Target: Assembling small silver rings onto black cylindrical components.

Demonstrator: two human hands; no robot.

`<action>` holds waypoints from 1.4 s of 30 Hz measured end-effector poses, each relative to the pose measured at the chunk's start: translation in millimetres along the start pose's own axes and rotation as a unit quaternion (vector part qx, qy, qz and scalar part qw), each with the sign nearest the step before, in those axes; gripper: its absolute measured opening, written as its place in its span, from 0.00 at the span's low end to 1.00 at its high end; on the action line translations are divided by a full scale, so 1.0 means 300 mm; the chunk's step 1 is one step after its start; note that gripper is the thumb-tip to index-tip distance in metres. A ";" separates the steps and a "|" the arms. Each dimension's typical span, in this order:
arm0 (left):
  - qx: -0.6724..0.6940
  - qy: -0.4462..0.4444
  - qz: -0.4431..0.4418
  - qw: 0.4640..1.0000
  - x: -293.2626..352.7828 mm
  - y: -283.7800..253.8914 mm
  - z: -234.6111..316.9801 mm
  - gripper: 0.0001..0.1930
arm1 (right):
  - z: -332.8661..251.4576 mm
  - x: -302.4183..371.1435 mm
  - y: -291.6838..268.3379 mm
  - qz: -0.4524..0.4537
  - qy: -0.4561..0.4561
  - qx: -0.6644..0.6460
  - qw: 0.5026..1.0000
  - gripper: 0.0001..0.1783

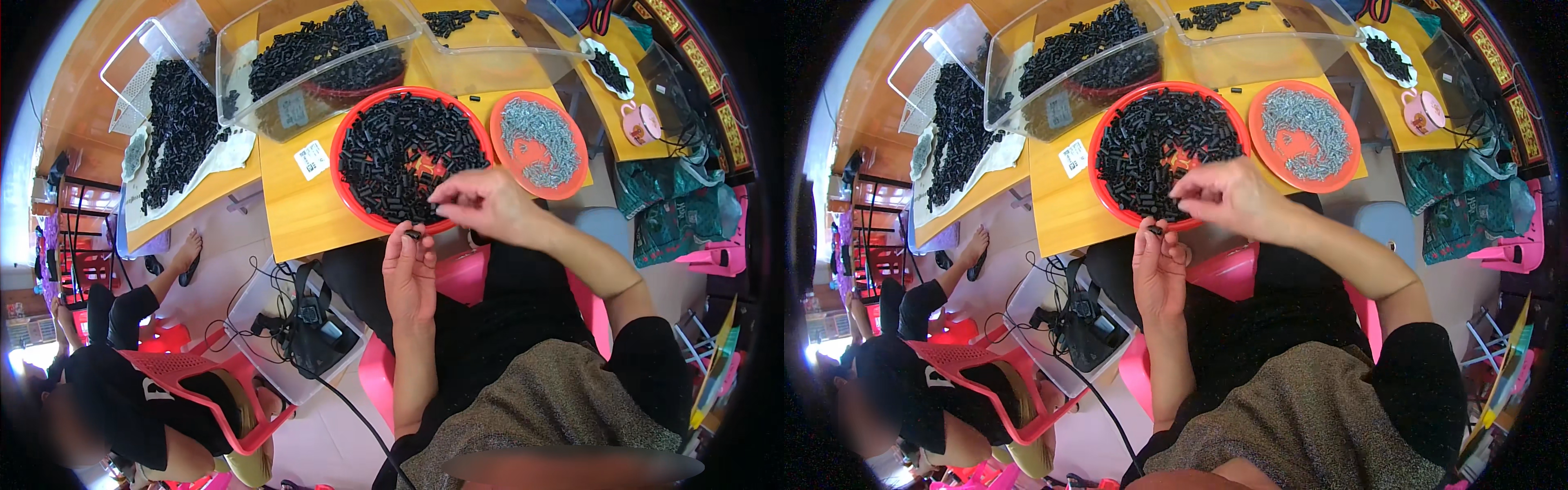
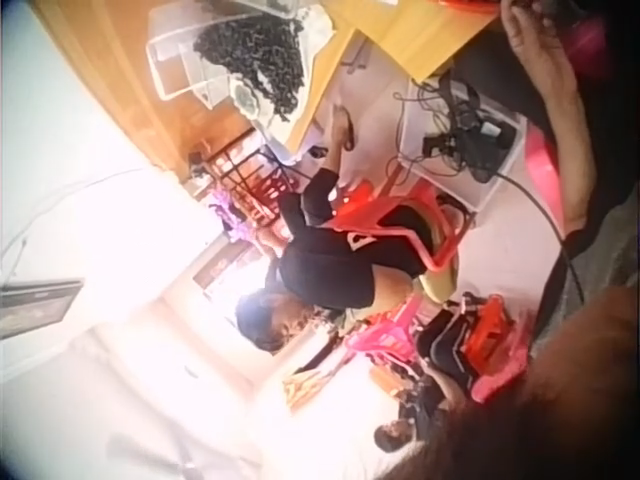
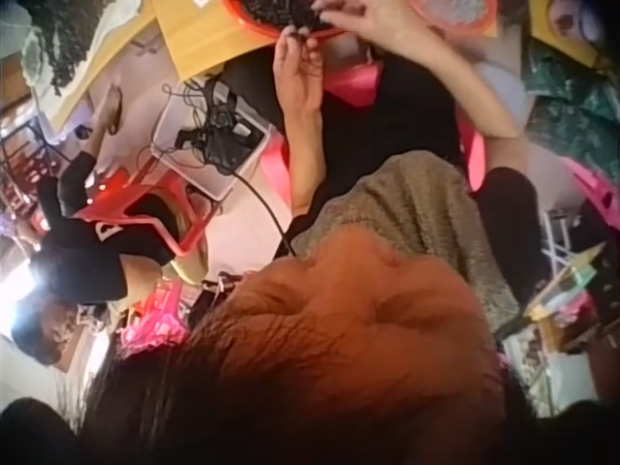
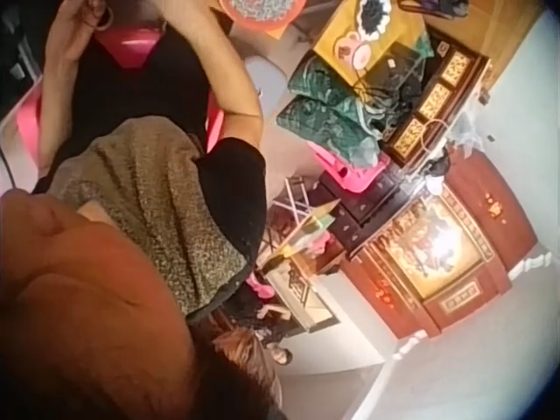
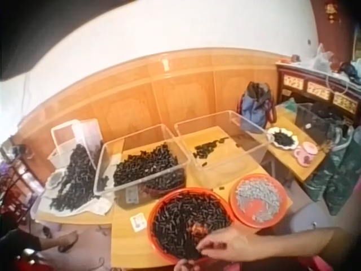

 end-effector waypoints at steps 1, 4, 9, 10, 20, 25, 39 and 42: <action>0.000 -0.004 -0.001 1.000 0.000 0.003 -0.005 0.12 | 0.004 0.030 0.020 0.012 0.032 -0.071 0.997 0.09; -0.015 -0.002 -0.014 1.000 0.002 0.016 -0.012 0.11 | 0.028 0.074 0.056 0.003 0.024 -0.138 0.990 0.11; -0.009 -0.006 -0.014 1.000 0.010 0.021 -0.021 0.12 | -0.013 0.095 0.061 -0.032 0.097 -0.253 0.962 0.09; -0.009 -0.007 -0.016 1.000 0.011 0.025 -0.024 0.12 | -0.002 0.100 0.067 -0.030 0.097 -0.252 0.962 0.09; -0.004 -0.017 0.000 1.000 0.022 0.048 -0.036 0.11 | 0.018 0.124 0.109 0.057 0.067 -0.396 0.914 0.07; -0.010 -0.014 0.014 1.000 0.021 0.047 -0.033 0.11 | 0.040 0.129 0.130 0.079 0.048 -0.359 0.929 0.07; -0.220 0.141 0.038 0.965 0.041 0.075 -0.020 0.09 | -0.007 0.144 0.112 0.167 -0.148 0.041 0.974 0.09; -0.253 0.159 0.039 0.953 0.044 0.071 -0.020 0.10 | -0.019 0.145 0.105 0.165 -0.194 0.093 0.962 0.10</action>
Point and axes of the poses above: each hand's wrist, its own x-axis away from the middle knuckle, its own y-axis out of the palm, z = x × y, the point moved 2 cm from there along -x, towards the middle knuckle, and after that the axes turned 2 degrees about -z, right-handed, at the moved point
